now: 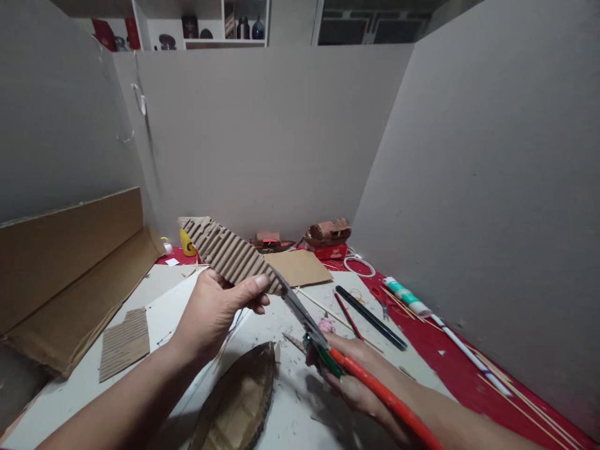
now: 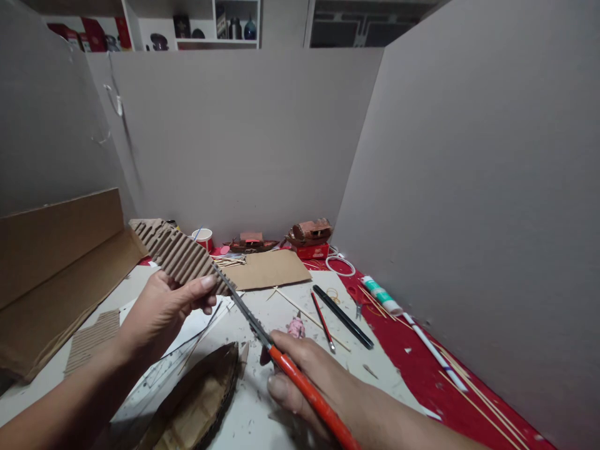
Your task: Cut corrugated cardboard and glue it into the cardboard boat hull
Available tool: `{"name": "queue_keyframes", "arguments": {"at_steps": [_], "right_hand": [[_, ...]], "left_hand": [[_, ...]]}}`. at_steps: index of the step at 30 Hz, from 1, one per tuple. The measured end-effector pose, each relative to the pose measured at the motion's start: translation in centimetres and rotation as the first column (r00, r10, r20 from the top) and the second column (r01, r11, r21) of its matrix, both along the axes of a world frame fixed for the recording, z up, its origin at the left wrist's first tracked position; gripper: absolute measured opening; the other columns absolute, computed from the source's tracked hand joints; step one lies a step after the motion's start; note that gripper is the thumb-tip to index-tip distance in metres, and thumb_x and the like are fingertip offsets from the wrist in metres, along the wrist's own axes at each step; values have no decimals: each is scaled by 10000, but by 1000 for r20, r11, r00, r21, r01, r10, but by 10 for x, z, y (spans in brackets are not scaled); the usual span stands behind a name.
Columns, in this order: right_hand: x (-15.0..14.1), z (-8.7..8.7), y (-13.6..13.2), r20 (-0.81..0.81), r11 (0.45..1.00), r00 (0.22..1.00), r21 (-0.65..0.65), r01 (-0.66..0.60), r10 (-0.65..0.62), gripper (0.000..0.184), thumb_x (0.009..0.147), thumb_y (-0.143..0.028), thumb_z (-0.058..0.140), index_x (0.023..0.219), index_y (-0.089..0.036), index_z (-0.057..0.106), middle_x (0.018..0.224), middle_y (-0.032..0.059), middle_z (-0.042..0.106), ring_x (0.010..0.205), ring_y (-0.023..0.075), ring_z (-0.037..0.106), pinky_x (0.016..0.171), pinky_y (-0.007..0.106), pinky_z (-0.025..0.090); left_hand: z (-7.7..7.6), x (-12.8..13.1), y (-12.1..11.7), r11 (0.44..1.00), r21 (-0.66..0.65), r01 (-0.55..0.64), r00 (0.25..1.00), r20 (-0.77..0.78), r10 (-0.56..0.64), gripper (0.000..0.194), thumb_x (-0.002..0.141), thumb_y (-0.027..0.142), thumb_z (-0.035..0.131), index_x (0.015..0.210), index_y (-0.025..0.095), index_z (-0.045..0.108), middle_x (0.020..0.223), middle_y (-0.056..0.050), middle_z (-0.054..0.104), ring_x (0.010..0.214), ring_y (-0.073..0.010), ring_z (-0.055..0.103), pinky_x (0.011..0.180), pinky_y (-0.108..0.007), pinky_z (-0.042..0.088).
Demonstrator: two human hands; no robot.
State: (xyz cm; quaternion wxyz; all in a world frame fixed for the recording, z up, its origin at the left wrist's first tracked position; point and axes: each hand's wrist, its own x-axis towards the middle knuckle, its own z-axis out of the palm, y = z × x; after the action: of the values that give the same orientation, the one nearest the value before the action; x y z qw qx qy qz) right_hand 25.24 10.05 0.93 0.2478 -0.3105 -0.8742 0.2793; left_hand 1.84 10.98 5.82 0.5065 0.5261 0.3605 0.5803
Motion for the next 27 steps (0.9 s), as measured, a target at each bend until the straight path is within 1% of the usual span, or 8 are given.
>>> {"name": "queue_keyframes", "arguments": {"at_steps": [3, 6, 9, 12, 17, 20, 25, 27], "right_hand": [[0, -5, 1, -12, 1000, 1000, -17, -8, 8, 378, 935, -548, 371, 818, -221, 521, 681, 14, 532, 591, 161, 464, 580, 279, 457], [0, -10, 2, -34, 1000, 999, -27, 1, -2, 342, 932, -513, 415, 838, -207, 537, 667, 6, 539, 591, 150, 470, 578, 266, 468], [-1, -14, 2, -52, 1000, 998, -14, 21, -22, 339, 921, -515, 437, 841, -206, 553, 664, 11, 546, 593, 152, 475, 580, 269, 475], [-2, -18, 3, -63, 999, 997, 15, 50, -49, 341, 934, -502, 410, 809, -211, 538, 667, 14, 544, 593, 151, 467, 580, 275, 466], [-4, -22, 6, -42, 1000, 999, -13, -17, 17, 317, 960, -457, 362, 789, -210, 462, 710, 11, 531, 611, 139, 444, 595, 274, 433], [-5, -21, 5, -68, 999, 997, -29, -26, 24, 316, 972, -442, 344, 765, -216, 421, 696, -1, 500, 603, 133, 419, 597, 270, 417], [-8, -18, 1, -127, 991, 991, -123, -52, 37, 322, 975, -453, 349, 763, -214, 395, 629, -32, 434, 536, 109, 373, 525, 231, 377], [-8, -18, 0, -150, 989, 988, -132, -60, 40, 331, 977, -449, 355, 746, -213, 379, 612, -42, 406, 519, 100, 350, 504, 220, 355]], "left_hand": [[1, 1, 0, 1000, -7, -17, 1000, 4, 17, 162, 743, 275, 755, 747, 134, 676, 663, -31, 658, 586, -116, 606, 542, -213, 496], [0, 2, -1, 999, -19, -26, 999, 19, 26, 160, 727, 264, 766, 745, 134, 675, 668, -28, 660, 586, -116, 611, 552, -216, 507], [0, 2, -1, 1000, -17, -10, 1000, 24, 11, 148, 730, 256, 764, 759, 140, 677, 681, -23, 660, 588, -115, 618, 555, -215, 512], [-1, 1, -1, 1000, -9, 5, 1000, 18, -5, 136, 738, 252, 758, 764, 145, 678, 689, -18, 653, 592, -112, 618, 557, -213, 514], [-1, 0, 1, 1000, 1, 29, 999, 18, -29, 131, 750, 251, 750, 779, 152, 669, 704, -10, 640, 592, -107, 613, 547, -211, 506], [-1, 1, 2, 999, 0, 43, 999, 33, -43, 143, 743, 251, 757, 778, 152, 659, 694, -2, 630, 589, -104, 612, 553, -209, 506], [0, 2, 1, 998, -5, 65, 996, 58, -65, 156, 738, 243, 763, 764, 153, 639, 682, 6, 624, 587, -101, 613, 549, -205, 509], [1, 1, 0, 997, -7, 71, 996, 51, -70, 154, 742, 241, 761, 759, 153, 636, 677, 8, 623, 591, -102, 614, 554, -207, 515]]}}
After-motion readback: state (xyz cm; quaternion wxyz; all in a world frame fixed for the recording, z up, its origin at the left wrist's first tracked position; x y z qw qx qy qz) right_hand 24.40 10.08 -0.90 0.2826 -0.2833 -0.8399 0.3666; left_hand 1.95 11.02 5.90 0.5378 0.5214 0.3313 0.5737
